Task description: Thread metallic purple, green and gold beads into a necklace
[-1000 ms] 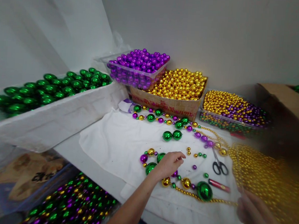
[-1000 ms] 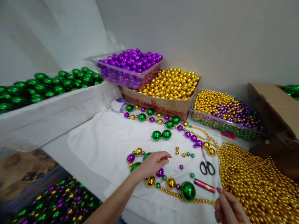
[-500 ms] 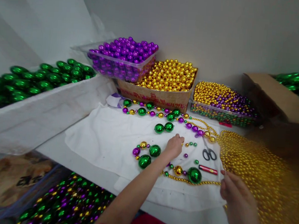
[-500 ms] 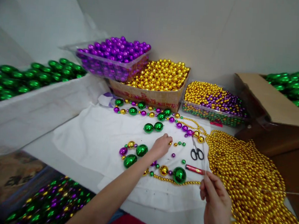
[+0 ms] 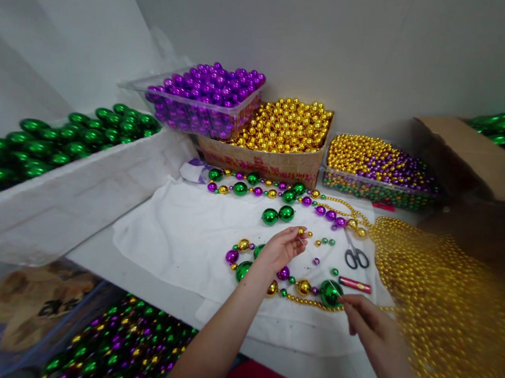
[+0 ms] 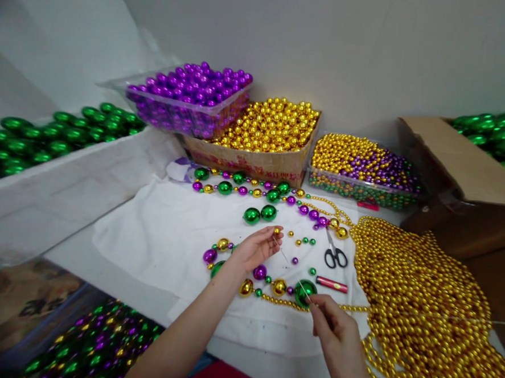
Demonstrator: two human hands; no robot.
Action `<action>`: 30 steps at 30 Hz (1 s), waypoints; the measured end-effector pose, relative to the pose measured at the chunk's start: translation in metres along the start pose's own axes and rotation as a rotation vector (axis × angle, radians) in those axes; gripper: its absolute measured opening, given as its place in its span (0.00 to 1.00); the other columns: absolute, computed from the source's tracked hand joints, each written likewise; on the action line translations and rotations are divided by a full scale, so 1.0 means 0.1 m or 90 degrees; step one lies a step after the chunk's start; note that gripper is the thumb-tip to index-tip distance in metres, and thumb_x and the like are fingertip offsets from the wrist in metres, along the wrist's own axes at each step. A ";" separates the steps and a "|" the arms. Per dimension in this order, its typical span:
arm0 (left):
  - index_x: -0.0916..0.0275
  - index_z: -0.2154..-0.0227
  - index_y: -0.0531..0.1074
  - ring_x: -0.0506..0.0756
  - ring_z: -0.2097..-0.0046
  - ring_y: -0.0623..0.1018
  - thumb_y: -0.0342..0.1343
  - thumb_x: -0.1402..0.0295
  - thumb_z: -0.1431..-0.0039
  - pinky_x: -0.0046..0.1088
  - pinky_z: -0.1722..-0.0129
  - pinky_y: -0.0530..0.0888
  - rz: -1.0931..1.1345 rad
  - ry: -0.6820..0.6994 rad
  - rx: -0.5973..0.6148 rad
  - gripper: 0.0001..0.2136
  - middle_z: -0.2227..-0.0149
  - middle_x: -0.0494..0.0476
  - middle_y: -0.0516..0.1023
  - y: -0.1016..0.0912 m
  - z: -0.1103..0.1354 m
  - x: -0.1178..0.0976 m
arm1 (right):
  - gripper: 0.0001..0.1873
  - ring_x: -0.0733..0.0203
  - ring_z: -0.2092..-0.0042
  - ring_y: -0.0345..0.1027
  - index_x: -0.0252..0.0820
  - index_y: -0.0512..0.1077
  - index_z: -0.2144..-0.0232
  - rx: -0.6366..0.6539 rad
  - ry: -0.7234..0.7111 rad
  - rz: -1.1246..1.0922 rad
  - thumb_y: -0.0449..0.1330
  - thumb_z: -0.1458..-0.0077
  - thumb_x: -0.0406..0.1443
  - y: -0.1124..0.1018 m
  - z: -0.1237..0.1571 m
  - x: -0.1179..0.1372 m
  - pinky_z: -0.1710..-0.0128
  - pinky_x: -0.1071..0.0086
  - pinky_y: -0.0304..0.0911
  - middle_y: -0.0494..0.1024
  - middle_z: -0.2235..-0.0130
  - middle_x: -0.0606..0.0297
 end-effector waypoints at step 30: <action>0.70 0.66 0.73 0.50 0.70 0.76 0.55 0.73 0.44 0.25 0.68 0.72 0.095 -0.006 -0.021 0.05 0.68 0.60 0.77 -0.02 0.12 0.07 | 0.21 0.62 0.77 0.65 0.42 0.76 0.65 0.031 0.015 0.067 0.56 0.51 0.51 0.00 -0.03 -0.19 0.77 0.75 0.61 0.73 0.78 0.68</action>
Point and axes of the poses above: each hand's wrist, its own z-axis away from the middle knuckle, its own y-axis out of the palm, x = y × z, the point moved 1 cm from there along -z, towards the middle knuckle
